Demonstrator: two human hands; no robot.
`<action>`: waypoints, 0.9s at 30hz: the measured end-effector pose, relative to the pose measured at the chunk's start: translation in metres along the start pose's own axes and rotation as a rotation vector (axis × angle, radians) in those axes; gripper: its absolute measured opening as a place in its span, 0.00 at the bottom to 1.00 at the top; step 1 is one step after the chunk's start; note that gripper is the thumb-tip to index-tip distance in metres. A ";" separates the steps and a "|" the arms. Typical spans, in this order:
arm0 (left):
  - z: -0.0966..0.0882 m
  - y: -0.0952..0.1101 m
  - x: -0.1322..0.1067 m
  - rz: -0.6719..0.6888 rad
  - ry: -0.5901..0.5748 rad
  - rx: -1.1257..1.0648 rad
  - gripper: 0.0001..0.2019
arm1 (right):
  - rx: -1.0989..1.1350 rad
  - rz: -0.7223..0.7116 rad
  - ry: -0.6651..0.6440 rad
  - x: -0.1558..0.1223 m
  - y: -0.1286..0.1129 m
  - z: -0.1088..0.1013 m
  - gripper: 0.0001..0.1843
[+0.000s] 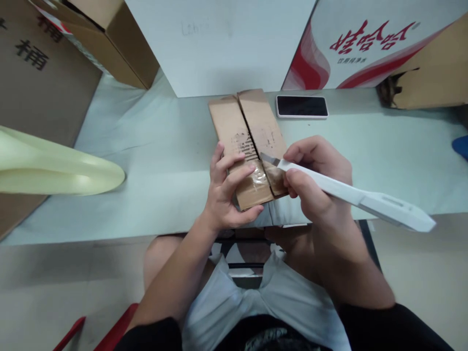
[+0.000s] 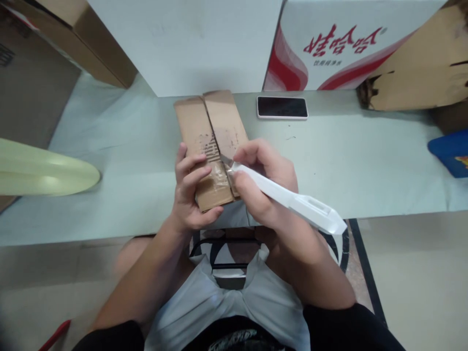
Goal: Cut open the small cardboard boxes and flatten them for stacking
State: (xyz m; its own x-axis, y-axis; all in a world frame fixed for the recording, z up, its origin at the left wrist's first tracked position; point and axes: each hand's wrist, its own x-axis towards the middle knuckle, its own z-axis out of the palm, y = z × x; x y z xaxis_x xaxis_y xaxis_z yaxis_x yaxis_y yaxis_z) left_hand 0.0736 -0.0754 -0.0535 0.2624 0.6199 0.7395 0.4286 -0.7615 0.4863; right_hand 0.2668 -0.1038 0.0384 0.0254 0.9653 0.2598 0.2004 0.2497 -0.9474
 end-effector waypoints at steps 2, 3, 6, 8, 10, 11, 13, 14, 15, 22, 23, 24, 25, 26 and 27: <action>-0.001 0.001 0.001 0.015 -0.001 -0.006 0.33 | -0.014 -0.036 0.010 -0.001 0.002 0.000 0.09; -0.001 0.001 0.001 0.023 -0.005 -0.009 0.34 | -0.032 -0.048 0.010 -0.001 0.002 0.000 0.11; -0.002 0.001 0.000 0.030 -0.022 0.000 0.34 | -0.086 -0.037 0.010 0.000 0.001 0.000 0.13; -0.002 0.001 0.000 0.020 -0.019 0.007 0.34 | -0.095 -0.027 0.018 0.001 0.000 0.000 0.10; -0.003 0.001 -0.001 -0.006 -0.018 0.002 0.34 | -0.073 -0.002 0.028 0.000 0.000 0.001 0.09; -0.003 0.001 -0.001 -0.025 -0.024 0.000 0.34 | -0.055 0.014 0.034 0.000 0.000 0.002 0.09; -0.004 0.002 -0.001 -0.058 -0.042 -0.001 0.34 | -0.030 0.033 0.054 -0.001 0.000 0.003 0.09; -0.004 0.002 -0.001 -0.065 -0.048 -0.002 0.34 | -0.024 0.025 0.066 -0.001 0.000 0.004 0.10; -0.005 0.002 -0.001 -0.061 -0.050 -0.006 0.34 | -0.018 0.010 0.079 -0.001 -0.001 0.005 0.12; -0.005 0.005 -0.001 0.006 0.045 -0.016 0.29 | -0.027 -0.001 0.079 0.001 -0.007 0.004 0.17; -0.004 0.006 -0.002 0.007 0.063 -0.020 0.28 | -0.031 -0.001 0.077 0.001 -0.007 0.005 0.17; -0.004 0.006 -0.002 0.005 0.075 -0.022 0.28 | -0.031 0.001 0.070 0.001 -0.006 0.005 0.17; -0.003 0.007 -0.002 0.001 0.080 -0.024 0.27 | -0.031 0.006 0.065 0.001 -0.006 0.005 0.18; -0.003 0.007 -0.003 -0.003 0.080 -0.024 0.27 | -0.033 0.013 0.060 0.000 -0.005 0.005 0.18; -0.003 0.007 -0.003 -0.008 0.075 -0.020 0.27 | -0.038 0.016 0.055 0.000 -0.004 0.005 0.18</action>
State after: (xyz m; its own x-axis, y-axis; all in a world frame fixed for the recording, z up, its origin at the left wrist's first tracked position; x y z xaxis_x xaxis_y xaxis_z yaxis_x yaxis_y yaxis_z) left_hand 0.0734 -0.0832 -0.0507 0.1931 0.6104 0.7682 0.4130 -0.7608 0.5006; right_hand 0.2611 -0.1043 0.0416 0.0822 0.9634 0.2550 0.2366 0.2297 -0.9441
